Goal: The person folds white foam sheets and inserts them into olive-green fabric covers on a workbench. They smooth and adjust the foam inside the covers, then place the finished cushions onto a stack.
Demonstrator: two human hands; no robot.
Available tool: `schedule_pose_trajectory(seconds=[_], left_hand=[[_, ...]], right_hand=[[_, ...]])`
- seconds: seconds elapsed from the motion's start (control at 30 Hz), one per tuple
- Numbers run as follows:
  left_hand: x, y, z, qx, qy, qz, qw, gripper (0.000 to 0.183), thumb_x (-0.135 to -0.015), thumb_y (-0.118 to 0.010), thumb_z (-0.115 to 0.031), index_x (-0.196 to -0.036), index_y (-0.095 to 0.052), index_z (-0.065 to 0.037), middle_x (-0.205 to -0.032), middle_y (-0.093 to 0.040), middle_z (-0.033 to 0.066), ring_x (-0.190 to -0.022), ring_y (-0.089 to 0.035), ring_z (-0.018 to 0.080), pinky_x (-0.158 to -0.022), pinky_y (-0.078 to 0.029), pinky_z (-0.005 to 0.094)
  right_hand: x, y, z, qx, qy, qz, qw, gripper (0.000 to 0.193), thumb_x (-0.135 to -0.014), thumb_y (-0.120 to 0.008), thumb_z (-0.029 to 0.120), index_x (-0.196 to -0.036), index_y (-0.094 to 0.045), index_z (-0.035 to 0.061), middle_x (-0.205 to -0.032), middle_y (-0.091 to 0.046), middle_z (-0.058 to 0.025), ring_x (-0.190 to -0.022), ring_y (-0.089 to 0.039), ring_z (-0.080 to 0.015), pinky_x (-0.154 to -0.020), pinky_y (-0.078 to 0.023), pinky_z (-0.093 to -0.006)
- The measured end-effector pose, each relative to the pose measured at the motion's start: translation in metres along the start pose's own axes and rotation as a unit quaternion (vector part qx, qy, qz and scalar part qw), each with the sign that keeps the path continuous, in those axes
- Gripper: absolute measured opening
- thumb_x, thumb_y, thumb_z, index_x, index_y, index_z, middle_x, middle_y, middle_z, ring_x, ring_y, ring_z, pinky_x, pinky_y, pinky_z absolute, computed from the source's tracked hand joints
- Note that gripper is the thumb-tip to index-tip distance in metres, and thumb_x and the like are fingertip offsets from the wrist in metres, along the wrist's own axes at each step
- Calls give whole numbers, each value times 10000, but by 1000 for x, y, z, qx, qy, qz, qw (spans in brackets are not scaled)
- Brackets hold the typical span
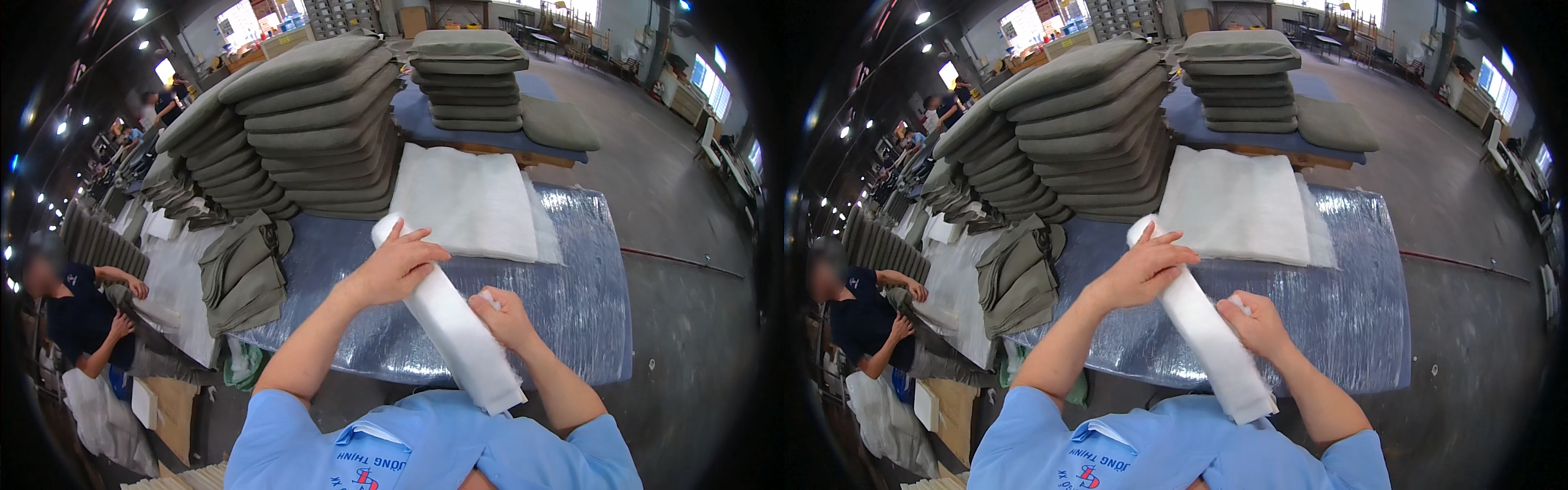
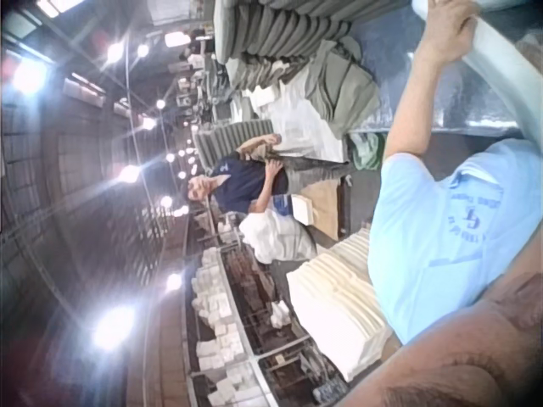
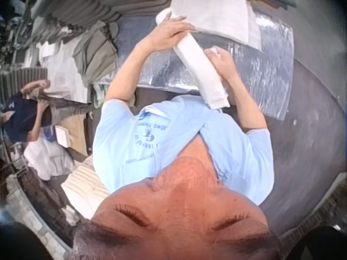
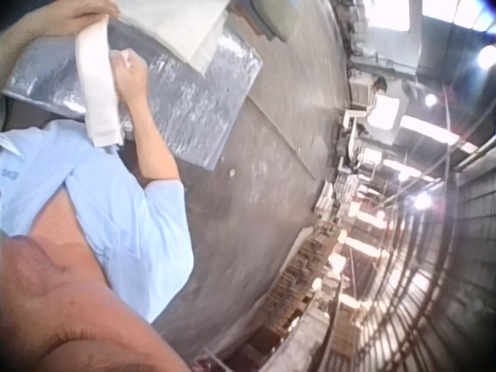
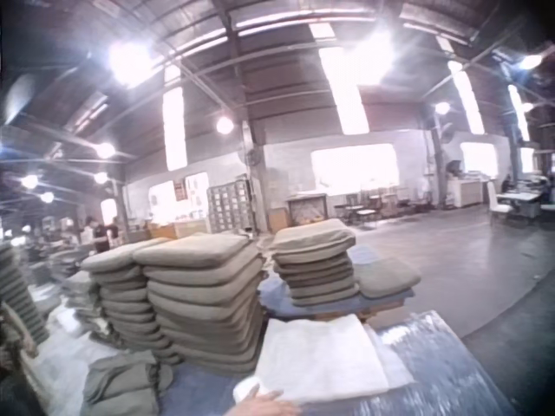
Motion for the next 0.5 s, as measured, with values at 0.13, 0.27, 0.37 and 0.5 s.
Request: schedule_pose_trajectory(seconds=[0.13,0.27,0.37,0.5], left_hand=[[-10,18,14,10,18,80,997,315,-1015,-578,-102,-1303,-697,-145,-1367,-700,60,-1531,-419,350,-1295,-17,649],[-20,28,20,73,28,137,987,283,-992,-614,-91,-1245,-716,-166,-1392,-697,28,-1547,-405,318,-1300,15,640],[-24,33,24,113,28,154,981,250,-967,-659,-89,-1191,-730,-174,-1411,-691,17,-1555,-394,309,-1303,31,630],[-29,34,29,85,24,161,983,189,-932,-732,-115,-1113,-748,-168,-1403,-697,11,-1555,-394,305,-1305,38,627]], right_hand=[[-15,10,44,89,73,-34,993,238,-1030,-698,282,-963,-726,56,-799,-678,11,-783,-616,-77,-712,-499,-287],[-24,14,80,178,171,-11,969,259,-970,-738,302,-1048,-766,56,-875,-741,-115,-804,-697,-207,-746,-539,-356],[-23,5,94,333,215,18,918,310,-940,-749,361,-1017,-770,61,-889,-721,-141,-831,-706,-310,-760,-550,-411],[-22,-4,100,438,178,68,879,322,-938,-733,406,-941,-750,84,-880,-678,-115,-837,-693,-341,-752,-550,-459]])
Point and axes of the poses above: each hand's wrist, its own x-axis away from the middle knuckle, its own y-axis out of the back of the hand, z = x × y, the point moved 3 cm from there along -x, towards the middle knuckle
